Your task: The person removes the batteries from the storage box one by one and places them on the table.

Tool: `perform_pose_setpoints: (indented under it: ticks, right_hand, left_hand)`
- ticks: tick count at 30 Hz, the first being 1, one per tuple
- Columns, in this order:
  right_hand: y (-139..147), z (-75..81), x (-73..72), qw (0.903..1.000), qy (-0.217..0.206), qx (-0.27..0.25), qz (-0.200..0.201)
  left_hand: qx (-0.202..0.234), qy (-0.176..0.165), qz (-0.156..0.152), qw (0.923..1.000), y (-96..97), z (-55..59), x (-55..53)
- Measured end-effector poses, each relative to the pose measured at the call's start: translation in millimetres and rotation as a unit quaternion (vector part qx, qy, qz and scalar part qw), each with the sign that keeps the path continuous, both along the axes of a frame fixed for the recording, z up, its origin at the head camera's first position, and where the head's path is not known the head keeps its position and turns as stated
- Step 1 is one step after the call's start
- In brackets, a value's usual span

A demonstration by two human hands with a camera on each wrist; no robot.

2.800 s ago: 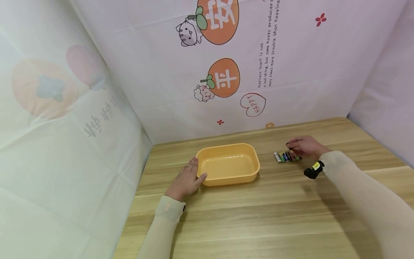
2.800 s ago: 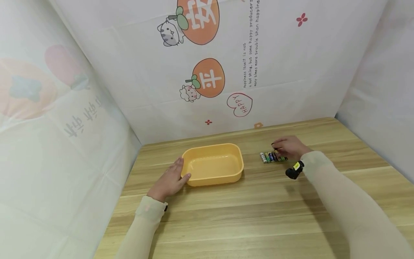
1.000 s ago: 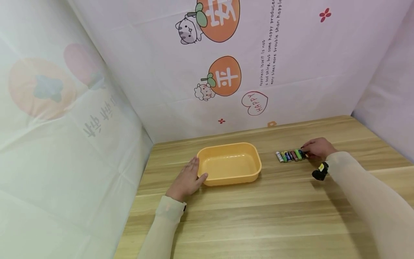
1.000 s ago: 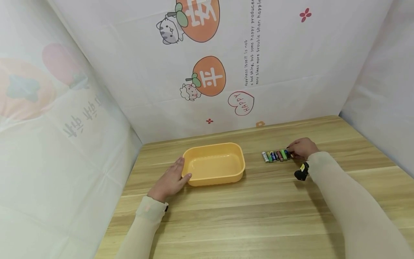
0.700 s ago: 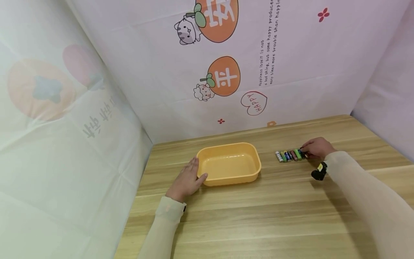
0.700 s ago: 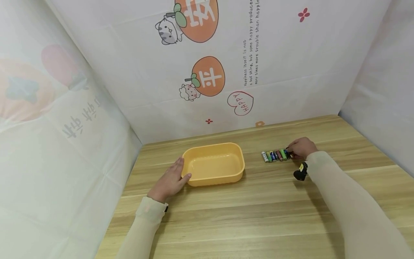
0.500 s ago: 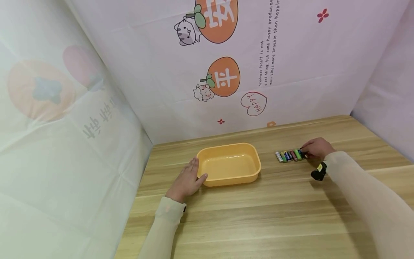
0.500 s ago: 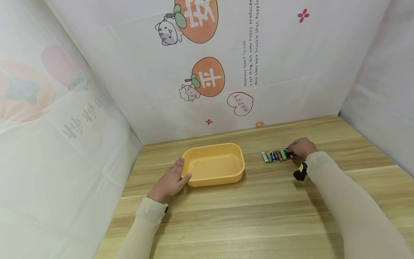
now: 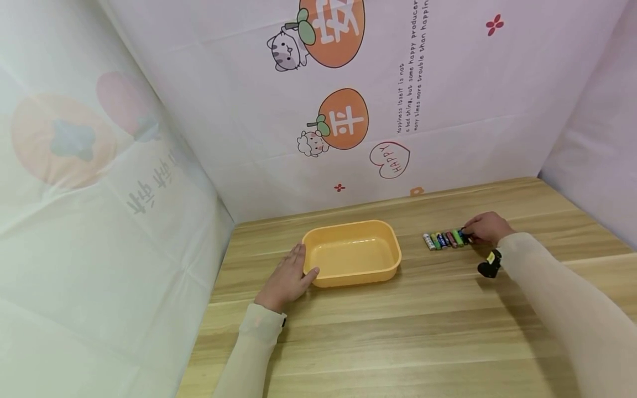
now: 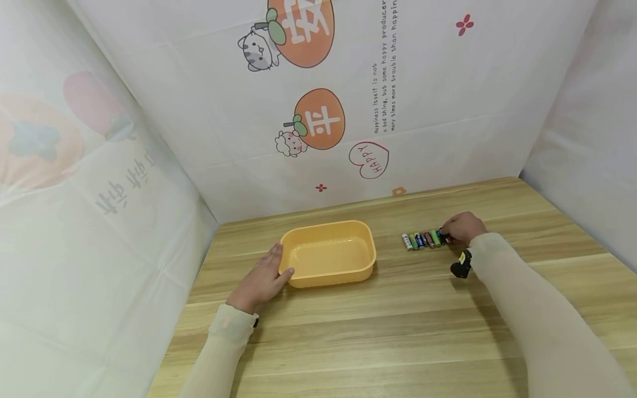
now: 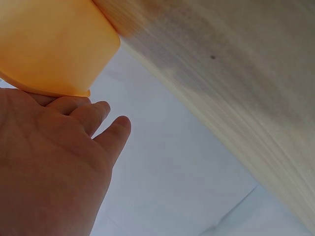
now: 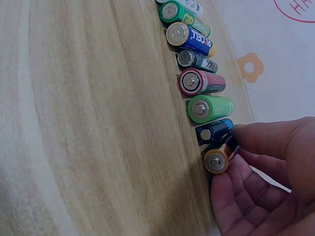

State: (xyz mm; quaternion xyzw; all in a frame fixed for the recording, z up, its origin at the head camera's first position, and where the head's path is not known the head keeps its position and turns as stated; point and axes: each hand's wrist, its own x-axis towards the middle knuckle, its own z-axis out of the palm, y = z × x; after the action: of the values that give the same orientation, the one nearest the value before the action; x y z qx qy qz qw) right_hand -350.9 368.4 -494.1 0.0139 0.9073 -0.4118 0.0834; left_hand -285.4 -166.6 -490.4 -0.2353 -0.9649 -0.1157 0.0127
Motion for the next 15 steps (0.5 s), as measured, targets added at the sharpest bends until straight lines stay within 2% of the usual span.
perform_pose_setpoints:
  ticks: [6,15]
  right_hand:
    - [1.0,1.8,1.9,1.0,0.002,0.0,0.0]
    - [2.4,0.0,2.3,0.9996,-0.004,-0.017,-0.023]
  left_hand:
    - [0.003,-0.002,0.001,1.0,1.0,0.2,0.8]
    - [0.003,-0.003,0.001,1.0,0.1,0.3,0.6]
